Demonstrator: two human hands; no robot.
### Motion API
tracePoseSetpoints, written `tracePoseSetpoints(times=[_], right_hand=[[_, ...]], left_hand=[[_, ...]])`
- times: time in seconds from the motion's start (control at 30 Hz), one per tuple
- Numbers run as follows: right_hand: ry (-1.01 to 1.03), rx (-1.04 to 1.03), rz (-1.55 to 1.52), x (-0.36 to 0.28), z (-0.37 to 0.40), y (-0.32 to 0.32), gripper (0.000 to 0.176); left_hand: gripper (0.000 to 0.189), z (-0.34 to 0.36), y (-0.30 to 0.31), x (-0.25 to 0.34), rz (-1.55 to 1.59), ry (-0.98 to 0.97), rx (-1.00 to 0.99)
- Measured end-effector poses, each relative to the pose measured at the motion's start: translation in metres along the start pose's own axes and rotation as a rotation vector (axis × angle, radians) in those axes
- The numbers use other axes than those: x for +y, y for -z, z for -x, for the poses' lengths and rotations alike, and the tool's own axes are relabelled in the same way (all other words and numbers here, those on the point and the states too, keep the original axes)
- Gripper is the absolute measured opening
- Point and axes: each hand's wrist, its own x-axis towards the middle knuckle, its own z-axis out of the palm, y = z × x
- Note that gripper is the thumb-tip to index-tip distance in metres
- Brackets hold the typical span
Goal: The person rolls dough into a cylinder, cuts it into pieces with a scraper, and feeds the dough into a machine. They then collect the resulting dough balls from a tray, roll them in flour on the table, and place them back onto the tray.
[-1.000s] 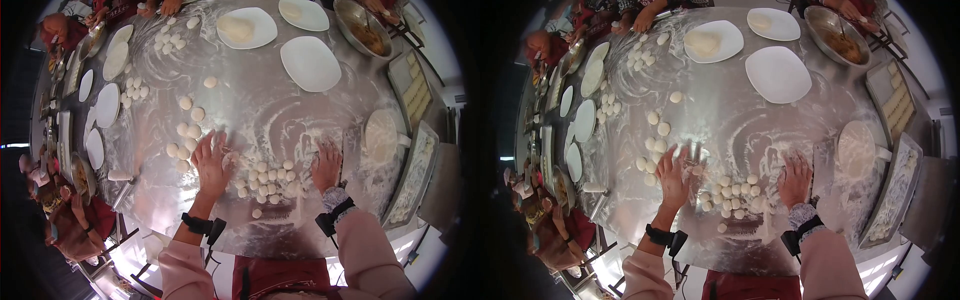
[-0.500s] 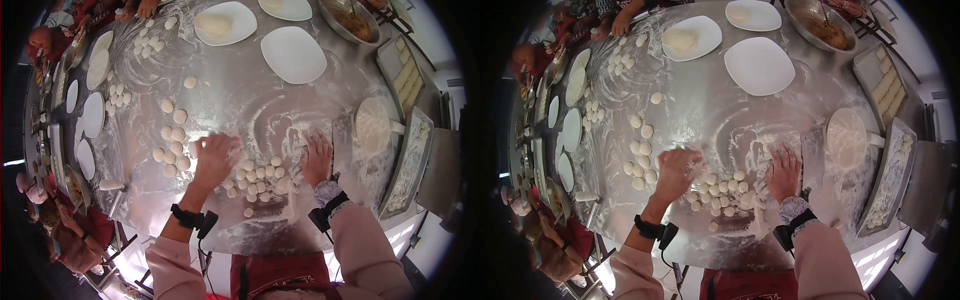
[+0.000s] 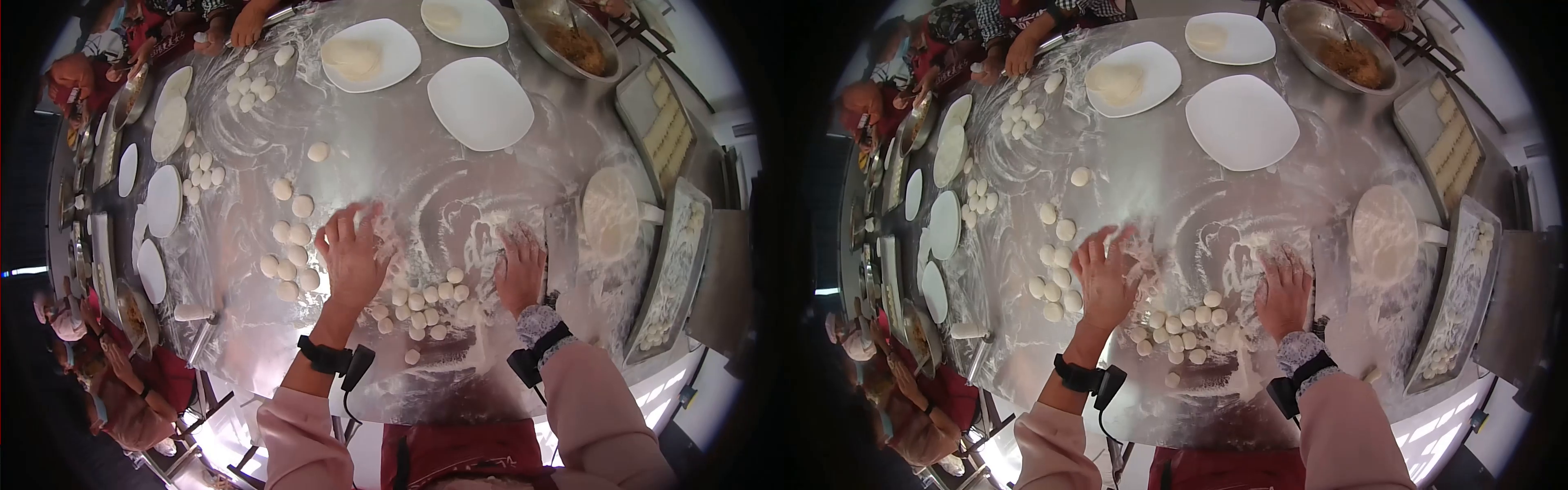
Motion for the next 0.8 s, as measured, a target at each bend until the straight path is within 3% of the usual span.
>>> tracePoseSetpoints(times=[0.03,0.07,0.13,0.17,0.27,0.33,0.4,0.43,0.5,0.6,0.73,0.8], right_hand=[[0.013,-0.007,-0.012,-0.001,0.001,0.001,0.053],[0.01,-0.01,-0.011,-0.001,0.001,-0.001,0.053],[-0.001,0.015,-0.012,0.001,0.001,-0.005,0.053],[-0.008,0.006,-0.008,0.0,0.004,-0.005,0.053],[-0.019,-0.012,-0.002,0.0,0.011,-0.003,0.054],[-0.019,-0.009,-0.028,-0.003,0.0,0.0,0.053],[-0.036,-0.01,-0.031,-0.004,0.0,0.002,0.052],[-0.028,-0.011,-0.062,-0.001,0.0,0.0,0.052],[-0.04,-0.005,-0.098,0.003,0.003,-0.003,0.052],[-0.02,-0.003,-0.149,0.003,0.005,0.004,0.053],[0.011,0.049,-0.23,0.012,0.008,0.011,0.055],[0.114,0.081,-0.414,0.022,0.013,0.014,0.057]], left_hand=[[0.067,-0.007,0.006,0.008,-0.064,-0.03,0.168],[0.067,-0.012,-0.001,0.01,-0.062,-0.03,0.164],[0.077,-0.017,-0.033,0.007,-0.18,-0.193,0.041],[0.07,-0.011,-0.072,-0.008,-0.186,-0.222,-0.128],[0.063,-0.024,-0.063,-0.019,-0.23,-0.261,-0.107],[0.056,-0.036,-0.049,-0.048,-0.426,-0.098,-0.006],[0.061,-0.037,-0.038,-0.084,-0.616,0.111,0.107],[0.059,-0.032,-0.03,-0.091,-0.518,0.096,0.241],[0.047,-0.011,-0.009,-0.067,-0.411,-0.014,0.275],[0.042,0.031,0.001,-0.008,-0.068,-0.052,0.104],[0.04,0.055,0.011,0.071,0.019,-0.112,0.081],[0.039,0.058,0.015,0.105,0.038,-0.155,0.061]])
